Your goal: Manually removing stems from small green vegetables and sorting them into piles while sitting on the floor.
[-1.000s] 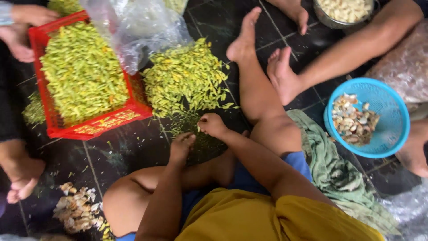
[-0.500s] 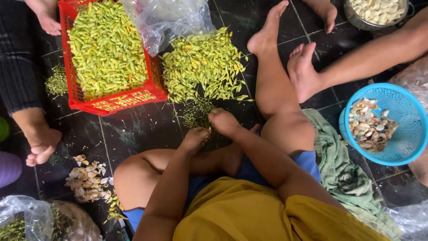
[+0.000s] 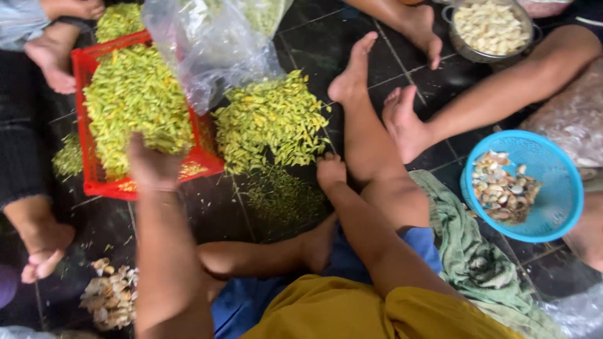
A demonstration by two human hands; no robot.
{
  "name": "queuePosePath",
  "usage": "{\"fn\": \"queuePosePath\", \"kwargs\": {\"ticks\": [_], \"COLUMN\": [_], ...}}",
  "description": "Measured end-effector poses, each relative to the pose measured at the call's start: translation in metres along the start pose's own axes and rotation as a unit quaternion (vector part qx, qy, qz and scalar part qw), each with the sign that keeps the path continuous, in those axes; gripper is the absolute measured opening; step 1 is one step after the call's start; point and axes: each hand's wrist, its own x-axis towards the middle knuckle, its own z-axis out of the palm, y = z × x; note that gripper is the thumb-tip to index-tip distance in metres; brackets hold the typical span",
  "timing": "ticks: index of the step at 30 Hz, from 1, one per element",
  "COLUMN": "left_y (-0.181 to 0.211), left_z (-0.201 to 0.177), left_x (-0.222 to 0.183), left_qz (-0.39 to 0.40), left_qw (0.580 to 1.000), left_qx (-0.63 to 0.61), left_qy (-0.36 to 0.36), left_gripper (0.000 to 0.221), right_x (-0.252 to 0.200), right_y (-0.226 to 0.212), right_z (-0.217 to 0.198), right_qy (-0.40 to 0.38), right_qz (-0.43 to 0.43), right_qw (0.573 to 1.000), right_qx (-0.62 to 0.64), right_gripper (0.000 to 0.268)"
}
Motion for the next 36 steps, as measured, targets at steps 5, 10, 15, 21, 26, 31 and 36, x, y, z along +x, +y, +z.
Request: {"fn": "queuePosePath", "kwargs": {"ticks": [5, 10, 15, 21, 26, 31, 36], "left_y": [-0.003, -0.109, -0.211, -0.221, -0.231, -0.223, -0.233], "left_z": [0.007, 0.005, -0.124, -0.155, -0.170, -0.150, -0.160], "left_x": [-0.004, -0.119, -0.104, -0.113, -0.115, -0.124, -0.114], "left_qz": [0.183, 0.013, -0.103, -0.119, -0.147, -0.156, -0.148], "left_qw": [0.801, 0.710, 0.632, 0.740, 0.766, 0.761, 0.814], "left_qx": [0.569, 0.701, 0.759, 0.659, 0.623, 0.627, 0.558], "left_qy": [0.024, -0.056, -0.119, -0.065, -0.060, -0.064, -0.060], "left_gripper": [0.083, 0.070, 0.089, 0.041, 0.033, 0.039, 0.036], "right_x": [-0.013, -0.038, -0.075, -0.086, -0.091, -0.085, -0.079], "right_y": [-0.016, -0.033, -0.071, -0.081, -0.081, -0.076, -0.080], "right_z": [-0.027, -0.059, -0.071, -0.077, -0.098, -0.083, -0.080], "right_qy": [-0.030, -0.158, -0.247, -0.323, -0.305, -0.293, -0.298], "right_qz": [0.071, 0.047, 0.008, 0.018, -0.055, -0.077, 0.021], "right_qw": [0.995, 0.925, 0.813, 0.779, 0.840, 0.871, 0.786], "right_qx": [0.059, 0.342, 0.527, 0.537, 0.445, 0.387, 0.542], "right_gripper": [0.030, 0.022, 0.026, 0.030, 0.022, 0.024, 0.029]}}
